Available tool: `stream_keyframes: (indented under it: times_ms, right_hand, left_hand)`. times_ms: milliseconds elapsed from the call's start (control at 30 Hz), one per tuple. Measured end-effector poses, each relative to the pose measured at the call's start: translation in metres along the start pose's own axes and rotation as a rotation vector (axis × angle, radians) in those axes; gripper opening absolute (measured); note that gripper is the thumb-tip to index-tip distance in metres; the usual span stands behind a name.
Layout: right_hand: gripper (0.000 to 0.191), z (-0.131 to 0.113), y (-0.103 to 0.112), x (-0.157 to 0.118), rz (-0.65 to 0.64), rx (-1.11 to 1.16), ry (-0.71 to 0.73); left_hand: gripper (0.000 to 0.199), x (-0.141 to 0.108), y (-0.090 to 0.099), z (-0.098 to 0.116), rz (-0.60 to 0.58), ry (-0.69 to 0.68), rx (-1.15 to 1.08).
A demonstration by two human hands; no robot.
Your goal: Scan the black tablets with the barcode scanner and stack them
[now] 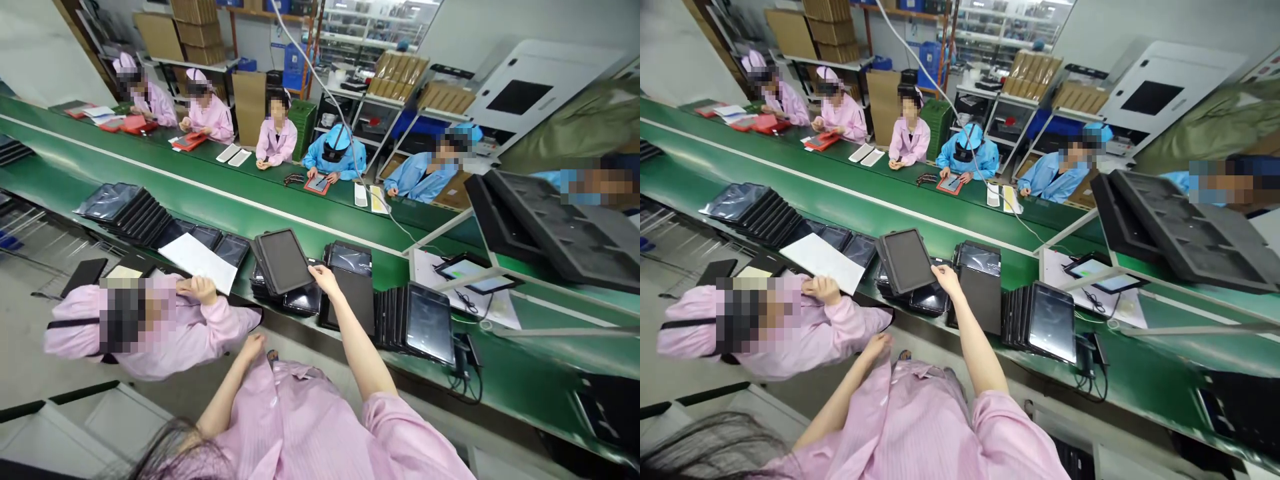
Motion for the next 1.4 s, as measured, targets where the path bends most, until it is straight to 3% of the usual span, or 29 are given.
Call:
stream_keyframes:
  times_ms: [67, 200, 267, 400, 500, 600, 733, 833, 900, 1033, 1100, 1167, 1267, 1400]
  right_hand:
    - [0.034, 0.006, 0.001, -0.01, -0.024, 0.054, -0.031]
    - [0.039, 0.024, 0.026, -0.028, 0.128, 0.222, -0.056]
    - [0.047, 0.043, 0.043, -0.038, 0.208, 0.385, -0.086]
    - [0.061, 0.098, 0.076, -0.07, 0.482, 0.628, -0.146]
    - [0.07, 0.136, 0.083, -0.095, 0.572, 0.704, -0.193]
    - [0.069, 0.155, 0.067, -0.109, 0.53, 0.674, -0.243]
    - [0.05, 0.151, 0.02, -0.103, 0.353, 0.542, -0.31]
    - [0.04, 0.143, -0.016, -0.09, 0.205, 0.449, -0.321]
    - [0.031, 0.141, -0.031, -0.086, 0.122, 0.262, -0.3]
    - [0.019, 0.142, -0.033, -0.08, 0.062, -0.088, -0.177]
    - [0.018, 0.148, -0.019, -0.067, 0.073, -0.102, -0.166]
    - [0.016, 0.157, 0.01, -0.04, 0.132, -0.09, -0.233]
    - [0.021, 0.169, 0.076, 0.023, 0.293, -0.13, -0.357]
    - [0.049, 0.187, 0.155, 0.107, 0.4, -0.23, -0.526]
  left_hand:
    - [0.037, 0.006, -0.01, 0.024, -0.066, -0.004, -0.066]
    - [0.049, -0.008, -0.044, 0.071, -0.34, -0.005, -0.284]
    - [0.047, -0.019, -0.062, 0.088, -0.412, 0.016, -0.368]
    - [0.049, -0.027, -0.105, 0.107, -0.48, 0.003, -0.418]
    - [0.054, -0.022, -0.135, 0.11, -0.471, -0.011, -0.401]
    - [0.06, -0.007, -0.158, 0.11, -0.433, 0.013, -0.409]
    - [0.054, 0.028, -0.172, 0.109, -0.287, 0.045, -0.409]
    - [0.04, 0.054, -0.163, 0.099, -0.097, 0.078, -0.328]
    - [0.036, 0.066, -0.154, 0.088, -0.008, 0.113, -0.253]
    - [0.037, 0.07, -0.14, 0.07, 0.046, 0.169, -0.151]
    - [0.041, 0.066, -0.139, 0.067, 0.05, 0.187, -0.128]
    - [0.043, 0.062, -0.14, 0.067, 0.043, 0.2, -0.122]
    - [0.041, 0.057, -0.143, 0.068, 0.041, 0.206, -0.137]
    - [0.042, 0.06, -0.143, 0.067, 0.086, 0.251, -0.079]
Point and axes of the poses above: each hand's wrist, its own x-axis towards the middle knuckle, its own y-axis out of the back of the hand, z = x × y, the point moved 5 cm from there along x, towards the middle knuckle, and after that the axes turned 1 degree about -y, right-handed, at the moved point
